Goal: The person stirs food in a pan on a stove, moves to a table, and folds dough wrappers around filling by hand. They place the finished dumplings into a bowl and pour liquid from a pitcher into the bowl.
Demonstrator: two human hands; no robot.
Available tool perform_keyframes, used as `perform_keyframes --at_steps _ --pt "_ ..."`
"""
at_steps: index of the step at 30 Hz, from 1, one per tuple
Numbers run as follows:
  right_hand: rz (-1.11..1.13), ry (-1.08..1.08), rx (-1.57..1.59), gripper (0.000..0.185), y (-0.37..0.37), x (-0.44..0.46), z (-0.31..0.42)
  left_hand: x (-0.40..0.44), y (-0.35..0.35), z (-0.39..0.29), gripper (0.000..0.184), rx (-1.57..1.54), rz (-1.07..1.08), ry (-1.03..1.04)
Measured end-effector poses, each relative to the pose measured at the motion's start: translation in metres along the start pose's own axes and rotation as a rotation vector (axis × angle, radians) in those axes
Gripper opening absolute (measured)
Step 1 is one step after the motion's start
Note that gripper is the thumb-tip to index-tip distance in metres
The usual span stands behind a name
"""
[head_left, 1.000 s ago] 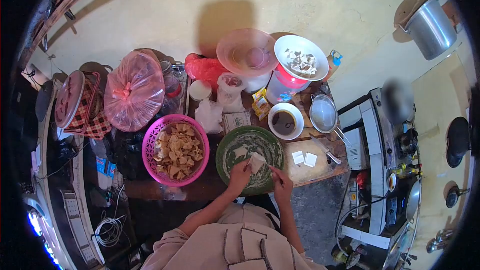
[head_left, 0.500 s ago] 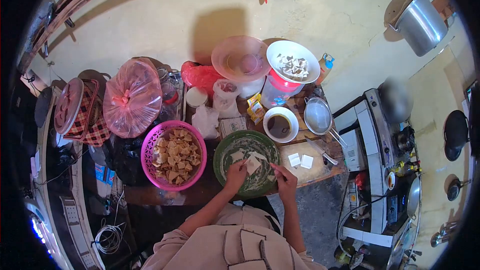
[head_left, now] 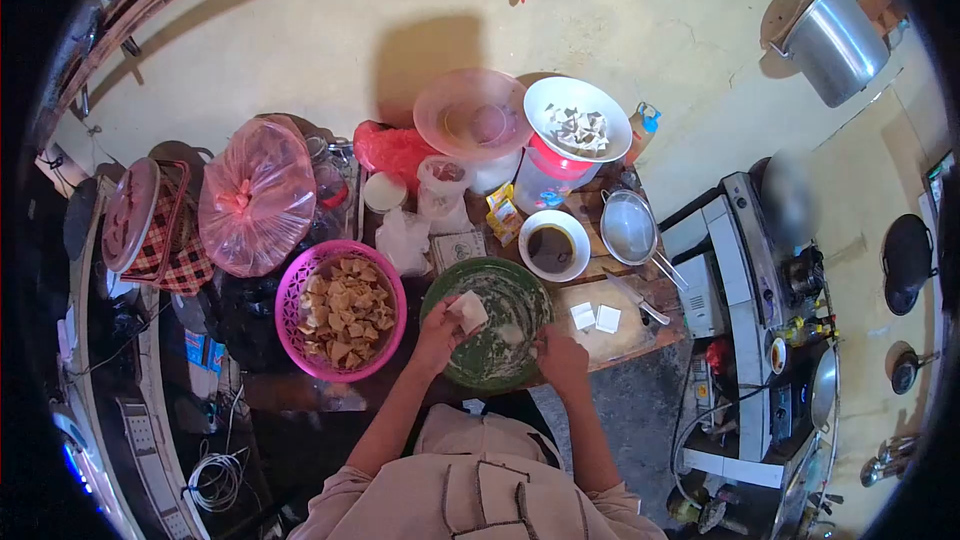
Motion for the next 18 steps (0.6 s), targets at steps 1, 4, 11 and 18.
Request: perform_keyframes --at_steps 1,4,11,18 --pt "-0.034 -0.029 -0.070 0.020 0.002 0.000 0.006 0.000 0.001 -0.002 0.031 0.027 0.018 -0.004" --pt "-0.194 -0.149 -0.146 0.021 -0.017 -0.005 0.027 -0.008 0.010 -0.007 0.031 0.040 0.079 -0.022" --pt "-0.408 -0.716 0.318 0.038 -0.026 -0.027 0.068 -0.018 0.047 -0.029 0.032 -0.082 0.090 0.007" --pt "-0.455 -0.795 0.362 0.035 -0.029 -0.017 0.074 -0.022 0.055 -0.036 0.030 -0.020 0.065 0.086"
Point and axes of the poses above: each hand's wrist, its own x-axis towards the middle knuckle, its own y-axis out of the palm, z = x × y, the point moved 5 cm from there along x, towards the middle knuckle, and after that the axes turned 11 degrees about x, right-handed, at the moved point
